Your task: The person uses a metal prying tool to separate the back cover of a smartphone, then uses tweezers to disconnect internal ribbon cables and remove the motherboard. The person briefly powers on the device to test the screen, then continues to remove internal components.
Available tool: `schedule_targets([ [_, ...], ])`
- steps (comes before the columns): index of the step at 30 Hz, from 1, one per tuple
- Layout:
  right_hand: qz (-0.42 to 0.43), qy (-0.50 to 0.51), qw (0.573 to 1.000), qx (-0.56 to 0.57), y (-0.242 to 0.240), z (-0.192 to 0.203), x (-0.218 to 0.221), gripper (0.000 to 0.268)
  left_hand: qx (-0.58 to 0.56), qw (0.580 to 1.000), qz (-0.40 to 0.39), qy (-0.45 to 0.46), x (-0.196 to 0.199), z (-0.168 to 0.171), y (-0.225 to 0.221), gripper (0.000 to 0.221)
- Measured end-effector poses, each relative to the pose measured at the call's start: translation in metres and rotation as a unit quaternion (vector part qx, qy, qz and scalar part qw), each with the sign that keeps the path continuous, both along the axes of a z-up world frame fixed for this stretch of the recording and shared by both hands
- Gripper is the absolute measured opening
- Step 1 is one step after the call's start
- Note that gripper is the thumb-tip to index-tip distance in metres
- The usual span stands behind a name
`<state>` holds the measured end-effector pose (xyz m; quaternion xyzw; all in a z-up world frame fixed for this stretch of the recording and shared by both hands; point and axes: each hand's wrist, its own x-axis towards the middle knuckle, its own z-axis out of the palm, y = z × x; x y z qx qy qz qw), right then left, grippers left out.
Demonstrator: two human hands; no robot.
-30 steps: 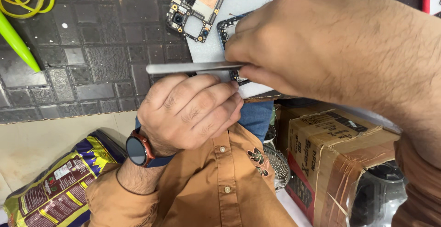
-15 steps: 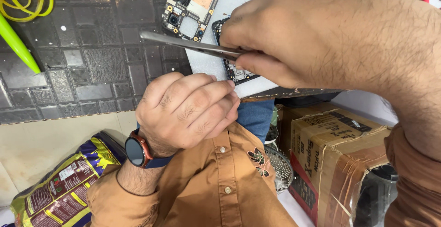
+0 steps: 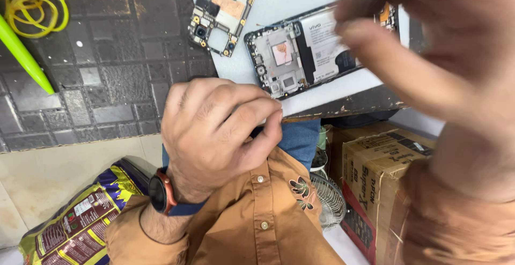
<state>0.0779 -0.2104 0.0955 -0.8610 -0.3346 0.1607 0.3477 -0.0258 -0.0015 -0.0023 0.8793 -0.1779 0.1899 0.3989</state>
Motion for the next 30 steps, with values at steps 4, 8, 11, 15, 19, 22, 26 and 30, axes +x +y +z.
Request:
schedule_targets([
  [4, -0.214, 0.047, 0.923, 0.317, -0.034, -0.040, -0.063, 0.019, 0.022, 0.999, 0.021, 0.016, 0.003, 0.012, -0.006, 0.021],
  [8, -0.279, 0.035, 0.834, 0.474, -0.067, -0.095, -0.099, 0.022, 0.055, 0.998, -0.004, 0.025, 0.011, 0.021, -0.009, 0.019],
  [11, -0.345, 0.033, 0.785, 0.513, -0.071, -0.118, -0.111, 0.022, 0.073, 0.997, -0.011, 0.032, 0.018, 0.025, -0.015, 0.018],
  [15, -0.358, 0.069, 0.759, 0.540, -0.067, -0.126, -0.118, 0.026, 0.087, 0.995, -0.011, 0.042, 0.023, 0.034, -0.024, 0.014],
  [19, -0.360, 0.090, 0.753, 0.544, -0.068, -0.126, -0.121, 0.028, 0.108, 0.992, -0.021, 0.056, 0.028, 0.041, -0.027, 0.011],
  [22, -0.357, 0.095, 0.751, 0.547, -0.069, -0.126, -0.116, 0.030, 0.129, 0.989, -0.040, 0.053, 0.033, 0.044, -0.028, 0.011],
  [26, -0.355, 0.102, 0.747, 0.554, -0.067, -0.123, -0.115, 0.031, 0.192, 0.978, -0.075, 0.028, 0.040, 0.047, -0.027, 0.009],
  [30, -0.352, 0.101, 0.745, 0.558, -0.066, -0.123, -0.115, 0.032, 0.262, 0.955, -0.131, -0.039, 0.046, 0.048, -0.021, 0.011],
])
